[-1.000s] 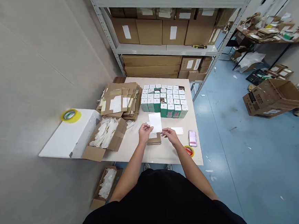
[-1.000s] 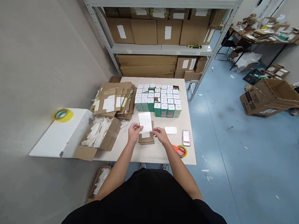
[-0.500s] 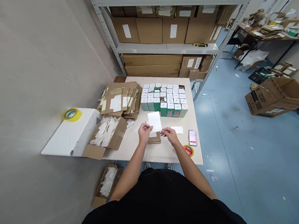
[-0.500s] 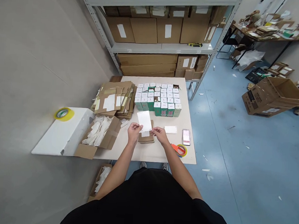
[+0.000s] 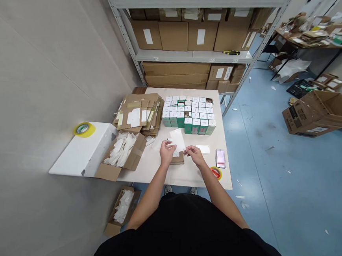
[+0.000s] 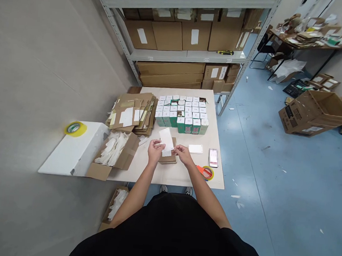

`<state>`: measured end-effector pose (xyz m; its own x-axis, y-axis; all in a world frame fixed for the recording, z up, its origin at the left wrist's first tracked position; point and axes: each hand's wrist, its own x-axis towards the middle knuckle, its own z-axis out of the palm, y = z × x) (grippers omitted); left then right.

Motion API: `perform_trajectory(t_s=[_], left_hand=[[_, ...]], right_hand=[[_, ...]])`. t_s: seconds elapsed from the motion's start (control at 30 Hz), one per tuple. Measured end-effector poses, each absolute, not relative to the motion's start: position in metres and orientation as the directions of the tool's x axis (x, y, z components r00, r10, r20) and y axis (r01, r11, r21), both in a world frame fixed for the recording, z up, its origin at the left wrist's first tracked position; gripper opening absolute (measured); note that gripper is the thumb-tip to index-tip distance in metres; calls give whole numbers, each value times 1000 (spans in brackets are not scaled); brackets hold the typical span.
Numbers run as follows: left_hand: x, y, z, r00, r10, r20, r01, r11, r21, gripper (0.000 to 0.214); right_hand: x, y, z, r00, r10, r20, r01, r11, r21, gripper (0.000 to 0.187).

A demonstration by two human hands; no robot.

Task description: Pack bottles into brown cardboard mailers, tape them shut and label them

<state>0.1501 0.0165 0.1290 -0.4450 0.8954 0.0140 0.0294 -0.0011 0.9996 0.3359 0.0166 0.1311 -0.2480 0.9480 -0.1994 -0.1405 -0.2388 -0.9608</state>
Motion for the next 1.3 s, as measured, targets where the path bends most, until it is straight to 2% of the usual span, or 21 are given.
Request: perform_trajectory(t_s=[0.07, 0.13, 0.23, 0.3, 0.53, 0.67, 0.73, 0.87, 1.03, 1.2, 1.3], left_hand=[[151, 14, 136, -405, 909, 99, 190, -23, 982, 31], [154, 12, 144, -235, 963, 133, 249, -72, 966, 18], [159, 8, 153, 25, 996, 82, 164, -85, 983, 18], [163, 6, 155, 60, 998, 34, 96, -39, 995, 27], [164, 11, 143, -25, 997, -73, -34, 72, 997, 28], [162, 15, 138, -181, 976, -122, -140, 97, 985, 33], [163, 14, 140, -149, 981, -125, -187, 96, 978, 38], [172, 9, 152, 34, 999, -24, -88, 27, 996, 38], [193, 7, 158, -113, 990, 90, 76, -81, 994, 37], [199, 12, 144, -166, 985, 48, 10, -47, 999, 21], [194, 14, 136, -298, 955, 0, -42, -13, 999, 23]], right_hand=[[336, 16, 134, -255, 952, -170, -145, -212, -966, 29], [335, 16, 137, -258, 956, -140, -142, -181, -973, 31], [334, 16, 141, -245, 964, -101, -128, -135, -983, 34], [334, 16, 144, -229, 970, -82, -124, -113, -986, 36], [339, 15, 150, -263, 964, -31, -98, -58, -993, 35], [344, 15, 147, -238, 971, 5, -109, -22, -994, 31], [347, 16, 145, -213, 977, -6, -118, -32, -993, 30], [351, 17, 144, -196, 979, -49, -133, -76, -988, 31], [354, 18, 141, -204, 977, -57, -167, -92, -982, 33], [359, 20, 132, -212, 973, -91, -181, -130, -975, 35], [365, 20, 130, -222, 970, -97, -231, -149, -962, 34]])
